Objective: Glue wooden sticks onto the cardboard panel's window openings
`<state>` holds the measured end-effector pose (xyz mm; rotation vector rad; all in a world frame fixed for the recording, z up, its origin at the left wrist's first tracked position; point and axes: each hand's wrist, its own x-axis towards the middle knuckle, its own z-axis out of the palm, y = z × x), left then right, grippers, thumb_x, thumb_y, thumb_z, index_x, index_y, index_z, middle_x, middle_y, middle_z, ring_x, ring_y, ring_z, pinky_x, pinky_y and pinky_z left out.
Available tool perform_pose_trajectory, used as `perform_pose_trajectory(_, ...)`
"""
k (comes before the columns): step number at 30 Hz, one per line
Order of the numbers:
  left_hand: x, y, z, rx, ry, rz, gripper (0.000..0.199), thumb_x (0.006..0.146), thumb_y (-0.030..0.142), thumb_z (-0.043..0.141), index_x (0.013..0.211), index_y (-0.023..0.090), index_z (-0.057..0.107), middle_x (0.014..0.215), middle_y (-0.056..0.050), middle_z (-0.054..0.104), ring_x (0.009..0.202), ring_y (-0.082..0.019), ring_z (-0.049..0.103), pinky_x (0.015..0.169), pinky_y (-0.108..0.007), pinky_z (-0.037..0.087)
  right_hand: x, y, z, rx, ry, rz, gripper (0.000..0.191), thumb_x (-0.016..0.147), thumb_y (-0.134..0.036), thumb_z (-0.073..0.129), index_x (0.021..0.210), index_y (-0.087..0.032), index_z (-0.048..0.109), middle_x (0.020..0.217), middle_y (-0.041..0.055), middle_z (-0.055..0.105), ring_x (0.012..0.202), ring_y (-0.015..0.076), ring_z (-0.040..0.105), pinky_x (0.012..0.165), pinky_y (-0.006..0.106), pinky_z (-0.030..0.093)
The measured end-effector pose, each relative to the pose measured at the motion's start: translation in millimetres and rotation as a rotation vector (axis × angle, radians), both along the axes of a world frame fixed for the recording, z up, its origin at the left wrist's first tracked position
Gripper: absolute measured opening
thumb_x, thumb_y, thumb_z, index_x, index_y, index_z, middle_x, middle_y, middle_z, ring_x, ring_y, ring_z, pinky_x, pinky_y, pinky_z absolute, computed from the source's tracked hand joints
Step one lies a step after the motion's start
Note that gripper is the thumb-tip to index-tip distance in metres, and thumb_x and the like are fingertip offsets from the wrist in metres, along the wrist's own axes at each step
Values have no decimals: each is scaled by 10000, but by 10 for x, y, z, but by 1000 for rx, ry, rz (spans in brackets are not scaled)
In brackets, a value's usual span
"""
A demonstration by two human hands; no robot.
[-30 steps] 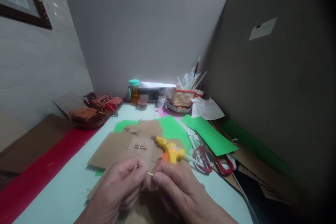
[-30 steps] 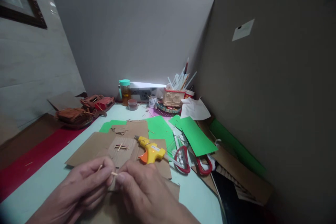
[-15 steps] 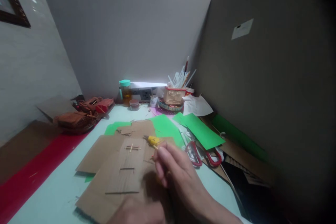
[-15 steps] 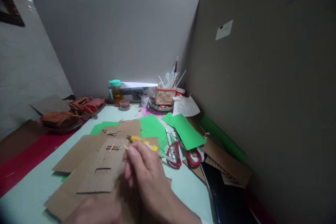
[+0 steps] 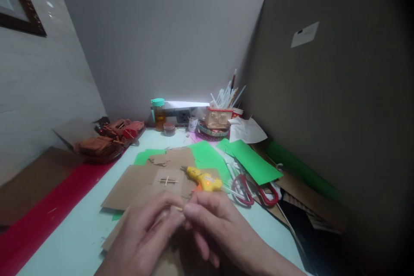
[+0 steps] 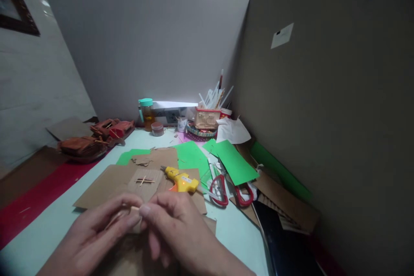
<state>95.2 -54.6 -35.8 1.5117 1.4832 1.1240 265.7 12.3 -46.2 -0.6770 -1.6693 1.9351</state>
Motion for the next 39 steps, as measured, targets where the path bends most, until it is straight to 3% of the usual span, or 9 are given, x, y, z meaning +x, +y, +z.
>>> perform_pose_trajectory(3, 10, -43, 12, -4, 129, -70, 369, 959, 505, 455, 749, 281, 660, 726, 18, 701, 704, -181, 636, 678, -278, 428, 12, -14, 29, 25, -39, 17, 412, 948, -529, 562, 743, -171, 571, 456, -75, 517, 320, 37, 388, 333, 126, 281)
perform_pose_trajectory(9, -74, -47, 16, -115, 50, 11, 417, 946, 587, 456, 722, 264, 597, 699, 44, 517, 696, -165, 518, 669, -284, 363, 23, 82, 15, 96, 120, -22, 511, 980, -554, 425, 811, -126, 647, 625, 32, 644, 458, 88, 500, 469, 200, 375)
perform_pose_trajectory(15, -56, -45, 20, -90, 102, -22, 425, 957, 565, 428, 727, 272, 633, 702, 35, 574, 700, -169, 560, 670, -285, 376, 58, 49, 75, 117, 50, -14, 349, 945, -477, 513, 859, -156, 622, 684, 26, 645, 537, 116, 523, 531, 230, 405)
perform_pose_trajectory(19, -45, -50, -22, -63, 171, 3, 437, 951, 576, 410, 720, 255, 597, 676, 31, 538, 662, -168, 553, 627, -286, 380, 58, -32, 136, 452, -189, -58, 262, 968, -333, 512, 792, -175, 625, 673, 3, 627, 611, 126, 554, 607, 241, 423)
perform_pose_trajectory(22, -39, -40, -71, -62, 171, 2, 406, 950, 571, 414, 739, 254, 557, 700, 24, 532, 662, -172, 547, 614, -274, 400, 53, -39, 132, 665, -241, -80, 286, 992, -284, 480, 768, -179, 624, 688, -12, 597, 662, 119, 540, 642, 229, 402)
perform_pose_trajectory(28, 10, -31, -105, 103, 353, 7, 290, 936, 375, 492, 692, 267, 605, 625, 8, 624, 594, -186, 569, 580, -316, 367, 73, -37, 76, 853, -415, -17, 244, 1033, -291, 422, 864, -206, 576, 818, 1, 652, 706, 124, 485, 673, 249, 372)
perform_pose_trajectory(32, -12, -37, -148, 158, 399, 54, 208, 920, 351, 524, 760, 283, 639, 721, -17, 720, 670, -215, 652, 578, -318, 401, 69, -34, 29, 960, -458, -30, 212, 1002, -281, 412, 846, -208, 535, 786, 17, 644, 625, 131, 421, 645, 273, 357)
perform_pose_trajectory(37, -96, -7, -211, 128, 610, -122, 263, 981, 348, 400, 796, 282, 575, 798, -31, 741, 732, -205, 706, 656, -281, 482, 66, 5, -32, 1109, -504, -34, 103, 885, -210, 464, 782, -215, 462, 707, -5, 587, 559, 125, 290, 576, 279, 293)
perform_pose_trajectory(39, -105, 0, -212, 138, 618, -117, 260, 973, 345, 395, 769, 292, 547, 784, -18, 746, 729, -201, 715, 640, -266, 484, 72, 7, -37, 1144, -542, -7, 63, 861, -201, 479, 799, -212, 482, 704, -8, 593, 536, 119, 275, 566, 287, 272)
